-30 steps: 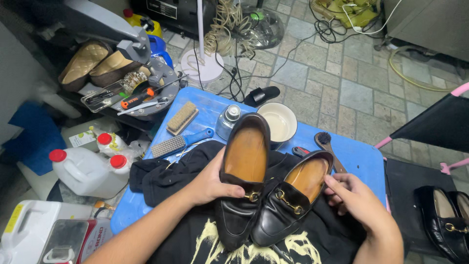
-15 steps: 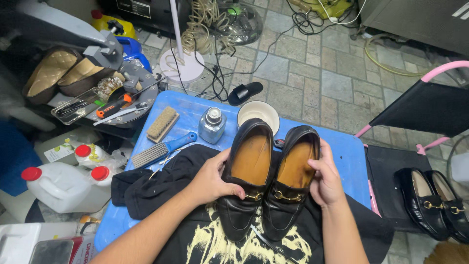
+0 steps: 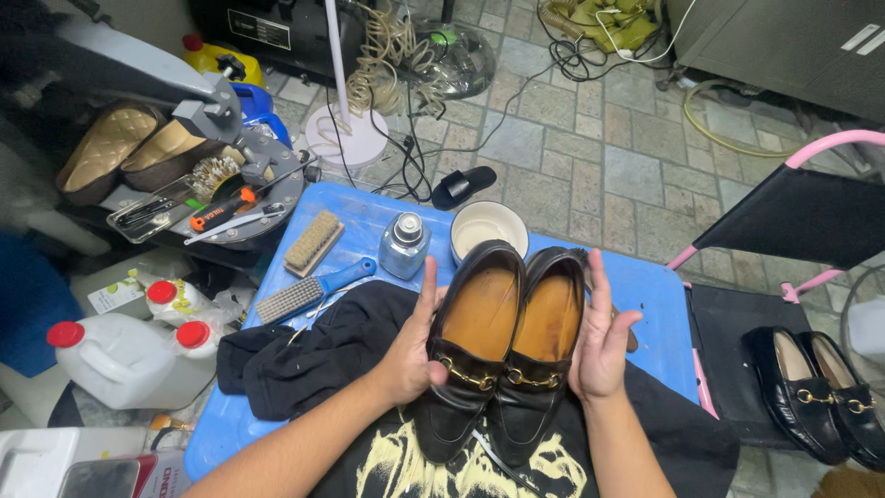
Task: The person cleans the interior of a black loafer using a toothbrush and cotton swabs, applying a cleaning solution from a bowl. They also use a utility knife to scrape the insole and a cloth to wipe the shoe.
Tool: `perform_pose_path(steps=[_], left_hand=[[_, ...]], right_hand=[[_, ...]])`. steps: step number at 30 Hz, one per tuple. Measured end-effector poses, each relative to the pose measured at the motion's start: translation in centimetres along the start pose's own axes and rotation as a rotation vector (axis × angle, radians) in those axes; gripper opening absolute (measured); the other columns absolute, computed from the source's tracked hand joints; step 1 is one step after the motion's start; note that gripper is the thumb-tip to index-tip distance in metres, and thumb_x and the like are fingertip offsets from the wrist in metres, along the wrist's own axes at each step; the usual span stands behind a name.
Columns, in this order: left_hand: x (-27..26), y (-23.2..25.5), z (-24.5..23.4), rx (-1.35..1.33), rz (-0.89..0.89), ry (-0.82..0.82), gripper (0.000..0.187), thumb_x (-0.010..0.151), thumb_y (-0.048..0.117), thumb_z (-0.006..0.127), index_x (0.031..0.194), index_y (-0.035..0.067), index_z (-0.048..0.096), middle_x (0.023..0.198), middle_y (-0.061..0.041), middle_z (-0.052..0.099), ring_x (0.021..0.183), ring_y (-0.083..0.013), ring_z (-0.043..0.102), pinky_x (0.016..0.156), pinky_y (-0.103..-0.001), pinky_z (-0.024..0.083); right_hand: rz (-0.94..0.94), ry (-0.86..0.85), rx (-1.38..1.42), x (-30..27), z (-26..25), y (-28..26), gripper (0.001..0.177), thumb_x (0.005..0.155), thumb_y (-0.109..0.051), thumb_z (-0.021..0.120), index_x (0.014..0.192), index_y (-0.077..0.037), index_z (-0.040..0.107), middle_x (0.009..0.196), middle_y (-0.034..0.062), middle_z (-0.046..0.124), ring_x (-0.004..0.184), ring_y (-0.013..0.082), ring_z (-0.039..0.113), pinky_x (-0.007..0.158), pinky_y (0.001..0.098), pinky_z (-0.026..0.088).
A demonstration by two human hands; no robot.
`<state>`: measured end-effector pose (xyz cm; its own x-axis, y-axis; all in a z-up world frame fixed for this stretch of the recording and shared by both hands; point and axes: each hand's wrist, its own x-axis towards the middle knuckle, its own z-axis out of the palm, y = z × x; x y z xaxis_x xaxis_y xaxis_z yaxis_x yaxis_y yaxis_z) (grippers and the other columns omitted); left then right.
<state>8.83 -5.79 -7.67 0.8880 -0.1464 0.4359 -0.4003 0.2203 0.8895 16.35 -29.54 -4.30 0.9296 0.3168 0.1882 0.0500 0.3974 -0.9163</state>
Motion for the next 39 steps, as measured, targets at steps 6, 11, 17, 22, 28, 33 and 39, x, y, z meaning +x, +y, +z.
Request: perform_pose_path(steps=[6,11,17,22,28,33,39], left_hand=[[0.3,1.5,-0.2,-0.160,-0.041,-0.025,0.131,0.082,0.094,0.038,0.160,0.013,-0.028,0.160,-0.020,0.036,0.150,-0.0323,0.039,0.127,-0.044,0.028],[0.9,2.1,-0.4,-0.228,-0.030,-0.039,0.124,0.087,0.089,0.037,0.160,0.013,-0.029,0.161,-0.019,0.034,0.152,-0.0318,0.035,0.128,-0.045,0.026],[0.9,2.3,-0.8,-0.262,-0.034,-0.079,0.122,0.088,0.089,0.036,0.163,0.013,-0.024,0.163,-0.019,0.032,0.153,-0.0319,0.035,0.129,-0.044,0.024],[0.7,2.8,-1.1,-0.281,-0.062,-0.090,0.124,0.085,0.090,0.036,0.162,0.014,-0.025,0.165,-0.018,0.029,0.154,-0.0309,0.033,0.128,-0.043,0.025],[0.7,3.3,-1.2,-0.302,-0.076,-0.082,0.125,0.082,0.090,0.036,0.162,0.016,-0.025,0.166,-0.017,0.028,0.153,-0.0298,0.034,0.126,-0.042,0.025],[0.7,3.6,-1.1,-0.261,-0.067,-0.091,0.124,0.084,0.090,0.034,0.162,0.015,-0.024,0.167,-0.018,0.028,0.153,-0.0304,0.035,0.127,-0.042,0.026],[0.7,4.0,-1.2,-0.243,-0.045,-0.095,0.123,0.086,0.089,0.035,0.161,0.014,-0.026,0.166,-0.021,0.028,0.153,-0.0324,0.037,0.126,-0.041,0.028]], right_hand=[[0.011,-0.063,0.097,-0.3,-0.7,0.7,0.112,0.087,-0.086,0.028,0.166,-0.008,0.017,0.165,0.0156,0.033,0.151,0.0297,0.034,0.126,0.0467,0.025],[0.012,-0.091,0.085,0.1,-1.0,0.1,0.115,0.085,-0.088,0.028,0.165,-0.006,0.020,0.166,0.0145,0.032,0.153,0.0297,0.033,0.127,0.0473,0.024],[0.051,-0.088,0.113,0.0,-1.1,-0.7,0.116,0.083,-0.088,0.028,0.165,-0.006,0.021,0.166,0.0139,0.033,0.152,0.0299,0.033,0.127,0.0488,0.023],[0.072,-0.075,0.115,-0.1,-1.0,-1.1,0.117,0.082,-0.089,0.027,0.164,-0.006,0.023,0.166,0.0129,0.033,0.153,0.0300,0.032,0.127,0.0489,0.023],[0.102,-0.078,0.147,0.2,-0.7,-1.4,0.116,0.081,-0.089,0.026,0.164,-0.007,0.024,0.166,0.0132,0.033,0.152,0.0311,0.033,0.126,0.0496,0.023],[0.091,-0.096,0.121,0.1,-1.5,-0.9,0.109,0.087,-0.085,0.028,0.164,-0.007,0.023,0.164,0.0151,0.034,0.150,0.0322,0.035,0.125,0.0499,0.025],[0.076,-0.099,0.167,0.2,-2.0,-0.4,0.089,0.098,-0.068,0.032,0.164,-0.008,0.024,0.160,0.0135,0.041,0.147,0.0295,0.040,0.121,0.0463,0.033]])
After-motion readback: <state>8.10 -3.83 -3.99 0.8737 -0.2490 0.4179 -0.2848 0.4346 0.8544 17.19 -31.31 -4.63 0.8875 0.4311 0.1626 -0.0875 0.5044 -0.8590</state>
